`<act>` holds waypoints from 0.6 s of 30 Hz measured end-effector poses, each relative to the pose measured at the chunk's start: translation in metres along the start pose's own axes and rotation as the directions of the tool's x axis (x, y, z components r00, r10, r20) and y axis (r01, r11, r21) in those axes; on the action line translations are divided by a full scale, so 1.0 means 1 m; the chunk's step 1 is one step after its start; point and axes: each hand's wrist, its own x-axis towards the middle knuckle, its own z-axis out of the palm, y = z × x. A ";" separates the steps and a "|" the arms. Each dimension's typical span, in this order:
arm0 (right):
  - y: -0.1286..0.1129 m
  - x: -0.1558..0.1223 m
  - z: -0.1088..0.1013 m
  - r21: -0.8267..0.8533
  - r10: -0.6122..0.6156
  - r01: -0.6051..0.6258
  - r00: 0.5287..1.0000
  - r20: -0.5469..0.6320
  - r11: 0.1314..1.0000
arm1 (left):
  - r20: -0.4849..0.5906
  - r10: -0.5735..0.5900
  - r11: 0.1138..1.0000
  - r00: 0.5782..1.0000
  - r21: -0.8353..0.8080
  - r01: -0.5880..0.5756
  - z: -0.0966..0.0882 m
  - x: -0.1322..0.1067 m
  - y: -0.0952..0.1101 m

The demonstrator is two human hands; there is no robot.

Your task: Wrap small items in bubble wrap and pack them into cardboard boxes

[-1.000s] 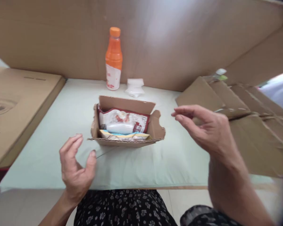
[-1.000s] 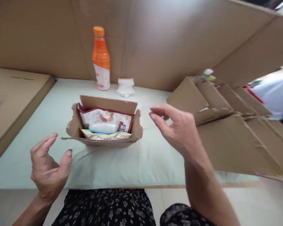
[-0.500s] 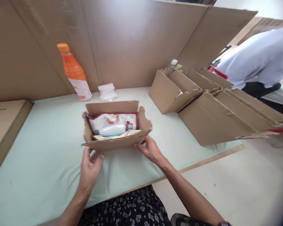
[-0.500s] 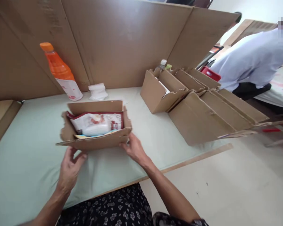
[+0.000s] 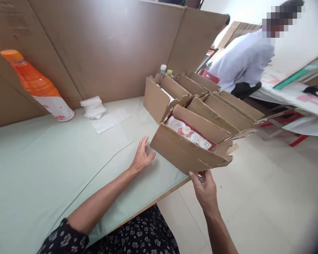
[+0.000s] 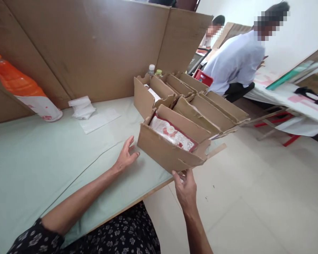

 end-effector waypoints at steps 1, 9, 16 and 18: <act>0.005 -0.001 -0.002 0.043 0.005 -0.004 1.000 -0.019 0.999 | -0.005 0.003 1.000 1.000 0.010 -0.003 0.012 0.006 -0.002; 0.031 0.004 0.017 0.156 0.039 -0.045 0.998 0.041 0.987 | 0.219 0.102 0.988 0.970 0.093 -0.125 0.069 0.017 -0.003; 0.031 0.040 0.018 0.010 -0.050 0.049 0.992 0.113 0.999 | 0.239 0.117 0.948 0.964 0.263 -0.180 0.064 0.052 -0.006; 0.035 0.045 0.012 -0.127 -0.101 0.115 0.989 0.113 0.985 | 0.226 0.110 0.923 0.968 0.338 -0.183 0.040 0.042 -0.009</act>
